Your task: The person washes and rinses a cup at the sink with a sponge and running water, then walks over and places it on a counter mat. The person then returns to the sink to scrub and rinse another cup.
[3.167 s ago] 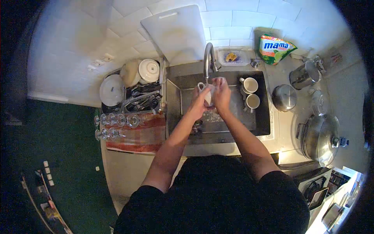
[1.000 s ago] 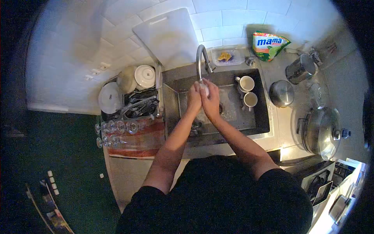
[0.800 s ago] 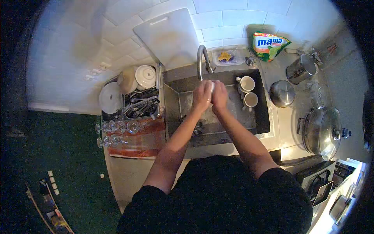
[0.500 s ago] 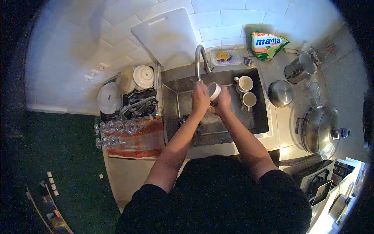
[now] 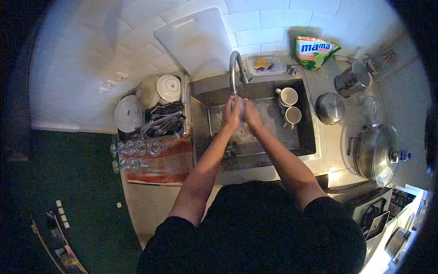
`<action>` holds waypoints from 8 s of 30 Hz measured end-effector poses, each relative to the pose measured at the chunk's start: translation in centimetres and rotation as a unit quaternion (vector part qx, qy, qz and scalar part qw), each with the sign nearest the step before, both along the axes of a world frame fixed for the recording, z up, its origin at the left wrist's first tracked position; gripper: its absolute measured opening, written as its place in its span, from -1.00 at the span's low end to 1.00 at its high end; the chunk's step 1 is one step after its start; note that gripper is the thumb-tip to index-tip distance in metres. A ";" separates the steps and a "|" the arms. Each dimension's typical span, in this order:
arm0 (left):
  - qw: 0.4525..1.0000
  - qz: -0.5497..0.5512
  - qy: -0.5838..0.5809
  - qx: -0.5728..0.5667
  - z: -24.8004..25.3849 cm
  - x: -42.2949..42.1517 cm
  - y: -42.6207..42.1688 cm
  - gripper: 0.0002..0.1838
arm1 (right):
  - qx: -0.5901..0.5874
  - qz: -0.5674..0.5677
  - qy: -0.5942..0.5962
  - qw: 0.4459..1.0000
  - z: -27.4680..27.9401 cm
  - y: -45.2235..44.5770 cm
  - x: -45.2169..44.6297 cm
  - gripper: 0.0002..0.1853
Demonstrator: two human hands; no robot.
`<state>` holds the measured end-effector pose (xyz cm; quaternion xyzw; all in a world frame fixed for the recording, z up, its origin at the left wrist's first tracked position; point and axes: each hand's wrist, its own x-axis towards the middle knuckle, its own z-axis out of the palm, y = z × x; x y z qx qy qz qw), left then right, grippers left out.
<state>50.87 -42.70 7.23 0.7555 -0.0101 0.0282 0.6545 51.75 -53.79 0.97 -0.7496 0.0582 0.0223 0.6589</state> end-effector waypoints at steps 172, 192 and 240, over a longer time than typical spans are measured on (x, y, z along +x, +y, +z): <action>0.952 -0.002 0.293 0.085 1.5 0.5 -0.4 -0.42 | -0.178 -0.061 -0.061 0.980 7.2 -0.1 -3.7 -0.55; 0.881 -0.015 0.430 -0.196 3.2 0.1 -0.2 -0.33 | -0.129 -0.022 -0.071 0.989 7.5 -0.3 -4.7 -0.52; 0.812 0.089 0.417 -0.399 -1.7 -1.3 -2.0 -0.48 | -0.136 0.016 -0.027 0.990 6.2 -2.4 -2.8 -0.75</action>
